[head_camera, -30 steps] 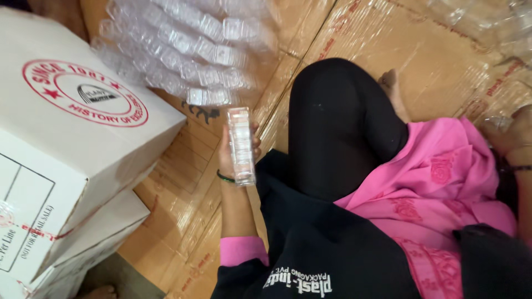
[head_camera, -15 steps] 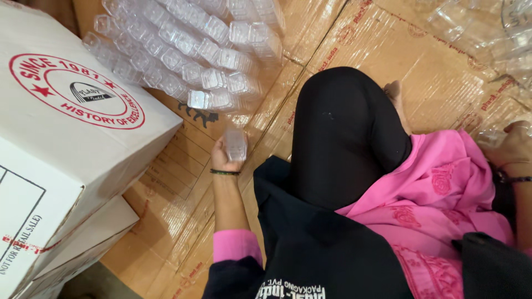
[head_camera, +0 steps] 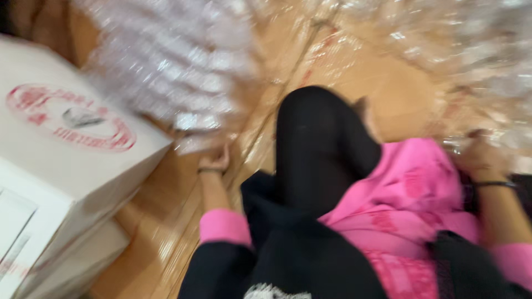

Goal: The person sits on the floor among large piles of clear plastic boxes and repeatedly nests small plastic boxes into a larger transparent plastic box by hand, then sets filled boxes onto the surrounding piles.

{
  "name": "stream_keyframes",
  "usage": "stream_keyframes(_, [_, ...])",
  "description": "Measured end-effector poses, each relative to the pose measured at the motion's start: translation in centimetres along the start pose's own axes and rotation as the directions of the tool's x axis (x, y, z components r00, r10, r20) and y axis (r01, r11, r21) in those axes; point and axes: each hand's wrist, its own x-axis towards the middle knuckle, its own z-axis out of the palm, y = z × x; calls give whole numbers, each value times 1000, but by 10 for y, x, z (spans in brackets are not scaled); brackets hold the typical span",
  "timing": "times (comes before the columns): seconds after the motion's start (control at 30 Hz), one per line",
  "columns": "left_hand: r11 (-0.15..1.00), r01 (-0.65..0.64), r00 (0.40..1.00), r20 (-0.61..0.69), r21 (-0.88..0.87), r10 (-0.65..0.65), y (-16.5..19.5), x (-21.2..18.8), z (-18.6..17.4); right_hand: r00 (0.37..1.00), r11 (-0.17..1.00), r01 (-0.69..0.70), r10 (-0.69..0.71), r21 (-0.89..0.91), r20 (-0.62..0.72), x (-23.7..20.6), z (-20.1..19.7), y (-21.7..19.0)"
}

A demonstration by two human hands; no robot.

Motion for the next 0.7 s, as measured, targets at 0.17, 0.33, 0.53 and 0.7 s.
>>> stream_keyframes(0.17, [389, -697, 632, 260, 602, 730, -114, -44, -3, 954, 874, 140, 7, 466, -300, -35, -39, 14])
stream_keyframes(0.33, [-565, -810, 56, 939, -155, -338, -282, -138, 63, 946, 768, 325, -267, 551, -185, -90, -97, -27])
stream_keyframes(0.53, [-597, -670, 214, 655, -442, -725, -413, -116, 103, 762, 153, 374, -613, 915, -209, -120, -122, -56])
stream_keyframes(0.7, [-112, -952, 307, 897, 286, -319, -413, -16, 121, 929, 385, 350, -25, 854, -369, -140, -98, 60])
